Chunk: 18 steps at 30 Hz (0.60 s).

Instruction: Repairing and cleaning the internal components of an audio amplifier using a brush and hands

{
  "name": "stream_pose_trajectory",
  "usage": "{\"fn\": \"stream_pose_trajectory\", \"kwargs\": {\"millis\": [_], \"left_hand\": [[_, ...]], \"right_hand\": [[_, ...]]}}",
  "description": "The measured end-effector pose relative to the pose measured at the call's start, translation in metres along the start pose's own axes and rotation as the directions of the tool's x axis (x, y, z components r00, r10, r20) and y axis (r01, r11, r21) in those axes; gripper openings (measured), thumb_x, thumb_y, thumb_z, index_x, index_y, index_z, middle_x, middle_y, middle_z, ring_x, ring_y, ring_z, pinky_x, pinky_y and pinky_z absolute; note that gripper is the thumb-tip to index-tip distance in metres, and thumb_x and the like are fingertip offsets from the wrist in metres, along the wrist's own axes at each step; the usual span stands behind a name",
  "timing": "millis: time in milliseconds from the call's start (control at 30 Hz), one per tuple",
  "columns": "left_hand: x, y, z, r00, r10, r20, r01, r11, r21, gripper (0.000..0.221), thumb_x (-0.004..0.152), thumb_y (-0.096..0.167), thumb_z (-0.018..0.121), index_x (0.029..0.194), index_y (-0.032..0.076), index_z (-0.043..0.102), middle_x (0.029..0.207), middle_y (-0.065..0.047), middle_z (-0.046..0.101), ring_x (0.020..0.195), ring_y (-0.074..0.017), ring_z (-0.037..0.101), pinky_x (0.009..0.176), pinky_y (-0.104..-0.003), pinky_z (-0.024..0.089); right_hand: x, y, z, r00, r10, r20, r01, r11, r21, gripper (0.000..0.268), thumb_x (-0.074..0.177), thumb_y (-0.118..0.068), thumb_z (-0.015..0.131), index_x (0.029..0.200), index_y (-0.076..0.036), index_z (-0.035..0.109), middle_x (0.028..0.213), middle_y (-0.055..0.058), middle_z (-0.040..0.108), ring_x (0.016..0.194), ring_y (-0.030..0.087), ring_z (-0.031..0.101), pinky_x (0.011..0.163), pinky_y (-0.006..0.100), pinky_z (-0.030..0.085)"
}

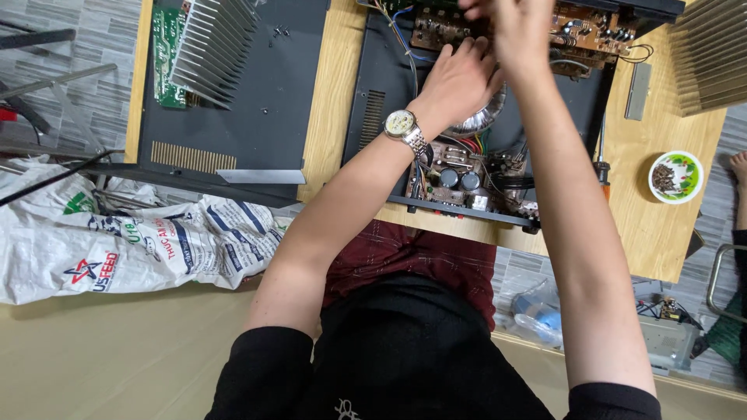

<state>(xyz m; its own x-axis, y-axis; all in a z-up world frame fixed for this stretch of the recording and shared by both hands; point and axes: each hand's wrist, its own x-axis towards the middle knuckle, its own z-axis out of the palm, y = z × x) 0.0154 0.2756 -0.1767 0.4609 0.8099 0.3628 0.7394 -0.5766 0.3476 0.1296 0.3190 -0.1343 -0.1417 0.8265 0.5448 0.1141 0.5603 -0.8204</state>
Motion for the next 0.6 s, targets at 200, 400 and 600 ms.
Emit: {"fn": "stream_pose_trajectory", "kwargs": {"millis": [200,400,600], "left_hand": [[0.002,-0.011,0.016,0.995,0.030,0.098,-0.028,0.999,-0.020,0.032,0.098,0.033,0.049,0.110,0.010,0.067,0.113,-0.015,0.067,0.104,-0.0375,0.057,0.090,-0.064,0.045],[0.005,-0.011,0.018,0.984,-0.009,0.178,0.014,0.999,-0.030,0.033,0.091,0.024,0.053,0.115,0.007,0.069,0.110,-0.019,0.069,0.111,-0.0397,0.054,0.099,-0.068,0.040],[0.008,-0.009,0.011,0.985,-0.050,0.165,0.062,0.996,-0.070,0.019,0.088,0.017,0.053,0.094,0.011,0.070,0.095,-0.015,0.072,0.099,-0.0369,0.059,0.094,-0.058,0.041]], "right_hand": [[0.005,-0.037,0.022,0.996,0.000,0.093,0.005,0.999,-0.053,0.044,0.119,-0.025,0.042,0.112,0.008,0.070,0.104,0.019,0.076,0.094,0.026,0.076,0.082,0.035,0.065],[0.000,-0.044,0.030,0.994,-0.008,0.107,0.020,0.994,-0.109,0.035,0.117,-0.018,0.046,0.115,0.009,0.069,0.105,0.020,0.077,0.096,0.026,0.077,0.084,0.034,0.066],[0.002,-0.045,0.031,0.991,0.009,0.131,0.013,0.986,-0.165,0.034,0.116,-0.016,0.045,0.113,0.005,0.072,0.107,0.017,0.078,0.096,0.025,0.078,0.082,0.033,0.065]]}}
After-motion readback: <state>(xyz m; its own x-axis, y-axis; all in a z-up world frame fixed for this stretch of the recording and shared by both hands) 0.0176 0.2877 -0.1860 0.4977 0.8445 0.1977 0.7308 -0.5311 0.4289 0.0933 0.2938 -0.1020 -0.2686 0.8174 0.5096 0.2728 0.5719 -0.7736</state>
